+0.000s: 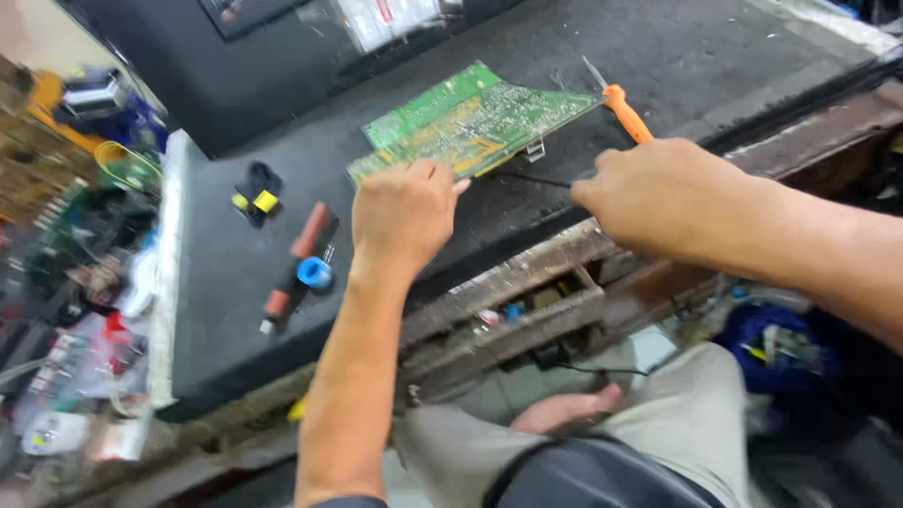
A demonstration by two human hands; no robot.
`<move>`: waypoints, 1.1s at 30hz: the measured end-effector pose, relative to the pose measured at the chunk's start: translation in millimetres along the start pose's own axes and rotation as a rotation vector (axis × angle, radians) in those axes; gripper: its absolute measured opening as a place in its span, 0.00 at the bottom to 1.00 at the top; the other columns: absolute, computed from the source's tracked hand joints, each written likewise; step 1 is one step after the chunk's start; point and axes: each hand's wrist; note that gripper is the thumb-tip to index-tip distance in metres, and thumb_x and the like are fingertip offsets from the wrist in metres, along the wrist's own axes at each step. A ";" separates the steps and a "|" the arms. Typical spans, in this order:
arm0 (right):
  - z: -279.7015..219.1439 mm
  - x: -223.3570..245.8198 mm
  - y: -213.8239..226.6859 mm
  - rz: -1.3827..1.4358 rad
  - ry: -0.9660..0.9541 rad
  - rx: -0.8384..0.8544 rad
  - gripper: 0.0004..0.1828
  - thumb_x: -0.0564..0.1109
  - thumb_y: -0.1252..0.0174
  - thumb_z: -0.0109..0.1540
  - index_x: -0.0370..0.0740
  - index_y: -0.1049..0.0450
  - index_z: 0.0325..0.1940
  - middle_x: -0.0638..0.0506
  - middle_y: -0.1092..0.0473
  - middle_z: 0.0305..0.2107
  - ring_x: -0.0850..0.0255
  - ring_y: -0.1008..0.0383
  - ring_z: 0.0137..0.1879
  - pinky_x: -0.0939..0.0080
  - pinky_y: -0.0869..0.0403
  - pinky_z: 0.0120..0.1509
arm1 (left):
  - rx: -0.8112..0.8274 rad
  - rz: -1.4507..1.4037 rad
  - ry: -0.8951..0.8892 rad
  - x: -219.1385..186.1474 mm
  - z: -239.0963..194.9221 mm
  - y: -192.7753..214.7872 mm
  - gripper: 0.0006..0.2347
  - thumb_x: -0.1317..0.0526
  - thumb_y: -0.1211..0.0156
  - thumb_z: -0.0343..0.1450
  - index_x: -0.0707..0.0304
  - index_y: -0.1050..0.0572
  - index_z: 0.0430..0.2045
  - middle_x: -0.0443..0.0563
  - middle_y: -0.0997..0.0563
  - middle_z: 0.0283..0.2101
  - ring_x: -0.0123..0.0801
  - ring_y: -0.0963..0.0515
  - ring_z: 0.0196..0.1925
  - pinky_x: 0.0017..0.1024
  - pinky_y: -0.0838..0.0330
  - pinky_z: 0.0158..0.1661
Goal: The person uses a soldering iron and a desoldering pump to remove solder from a green circuit board. They flip the board over to inspect the other side and continue soldering specific points on the board.
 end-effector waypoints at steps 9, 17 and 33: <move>-88.4 -22.3 -20.8 0.279 -0.098 -0.545 0.22 0.54 0.40 0.62 0.71 0.20 0.60 0.74 0.22 0.41 0.72 0.21 0.43 0.60 0.26 0.31 | 0.011 -0.073 0.005 26.2 10.2 8.9 0.15 0.51 0.34 0.76 0.55 0.23 0.20 0.42 0.23 0.22 0.39 0.24 0.22 0.39 0.35 0.19; -98.5 -24.1 -30.0 0.314 -0.133 -0.554 0.21 0.54 0.43 0.65 0.63 0.22 0.63 0.68 0.27 0.31 0.67 0.24 0.35 0.61 0.27 0.31 | 0.037 -0.060 0.023 24.3 12.5 12.7 0.15 0.51 0.36 0.76 0.55 0.23 0.20 0.43 0.22 0.23 0.41 0.22 0.23 0.41 0.33 0.20; -71.5 -22.0 19.3 0.109 -0.207 -0.050 0.19 0.63 0.53 0.64 0.77 0.32 0.60 0.67 0.23 0.38 0.59 0.17 0.44 0.49 0.15 0.47 | 0.038 0.065 -0.066 7.0 1.0 3.7 0.14 0.48 0.38 0.77 0.53 0.21 0.25 0.44 0.19 0.25 0.37 0.20 0.25 0.36 0.30 0.24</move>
Point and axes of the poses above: each hand's wrist, its own z-axis towards the middle knuckle, its own y-axis out of the back of the hand, x = y × z
